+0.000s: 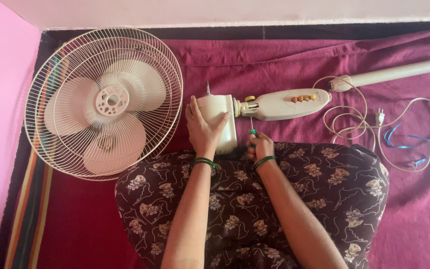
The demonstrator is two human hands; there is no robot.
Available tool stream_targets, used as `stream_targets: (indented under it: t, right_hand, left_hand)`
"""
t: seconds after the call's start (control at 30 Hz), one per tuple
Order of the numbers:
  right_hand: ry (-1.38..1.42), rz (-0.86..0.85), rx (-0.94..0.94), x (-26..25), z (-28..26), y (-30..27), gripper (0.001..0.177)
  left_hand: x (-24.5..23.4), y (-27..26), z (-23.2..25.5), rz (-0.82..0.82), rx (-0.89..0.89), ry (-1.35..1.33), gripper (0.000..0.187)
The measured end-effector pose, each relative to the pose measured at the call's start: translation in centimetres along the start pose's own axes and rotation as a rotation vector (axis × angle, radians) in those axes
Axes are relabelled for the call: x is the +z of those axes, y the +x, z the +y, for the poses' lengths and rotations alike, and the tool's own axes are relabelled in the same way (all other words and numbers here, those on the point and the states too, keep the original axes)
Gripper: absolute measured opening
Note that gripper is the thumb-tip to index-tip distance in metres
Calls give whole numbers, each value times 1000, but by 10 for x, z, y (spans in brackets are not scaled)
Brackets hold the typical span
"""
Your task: The person uses a screwdriver to remove screws from the rear housing of an electric fan. They detach the rear cover and continue unscrewing fasteners from the motor housing, leaving the fan partially disassembled on the floor.
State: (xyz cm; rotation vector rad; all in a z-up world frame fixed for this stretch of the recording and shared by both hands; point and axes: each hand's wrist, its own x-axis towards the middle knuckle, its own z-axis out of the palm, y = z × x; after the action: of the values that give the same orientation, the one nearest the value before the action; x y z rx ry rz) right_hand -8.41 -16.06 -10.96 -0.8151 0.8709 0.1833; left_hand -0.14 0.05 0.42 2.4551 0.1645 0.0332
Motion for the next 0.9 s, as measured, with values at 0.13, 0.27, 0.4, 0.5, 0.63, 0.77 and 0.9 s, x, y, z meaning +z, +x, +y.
stream_targets:
  t: [0.13, 0.27, 0.4, 0.5, 0.63, 0.77, 0.9]
  right_hand:
    - [-73, 16, -9, 5, -3, -5, 23]
    - [-75, 40, -22, 7, -7, -7, 24]
    - [-21, 3, -29, 6, -2, -4, 23]
    - [-126, 53, -52, 3, -1, -1, 23]
    - [-299, 55, -114, 4, -3, -6, 28]
    - [-427, 117, -161, 8, -7, -16, 42]
    - [-335, 111, -201, 4, -13, -15, 45]
  left_hand:
    - [10, 3, -4, 53, 106, 101, 107]
    - [22, 10, -7, 99, 539, 388, 65]
    - [22, 9, -8, -27, 594, 403, 48]
    - [17, 10, -4, -56, 590, 438, 48]
    - [9, 6, 9, -53, 568, 449, 49]
    - [12, 5, 23, -43, 551, 477, 51]
    - [18, 9, 26, -63, 611, 397, 55]
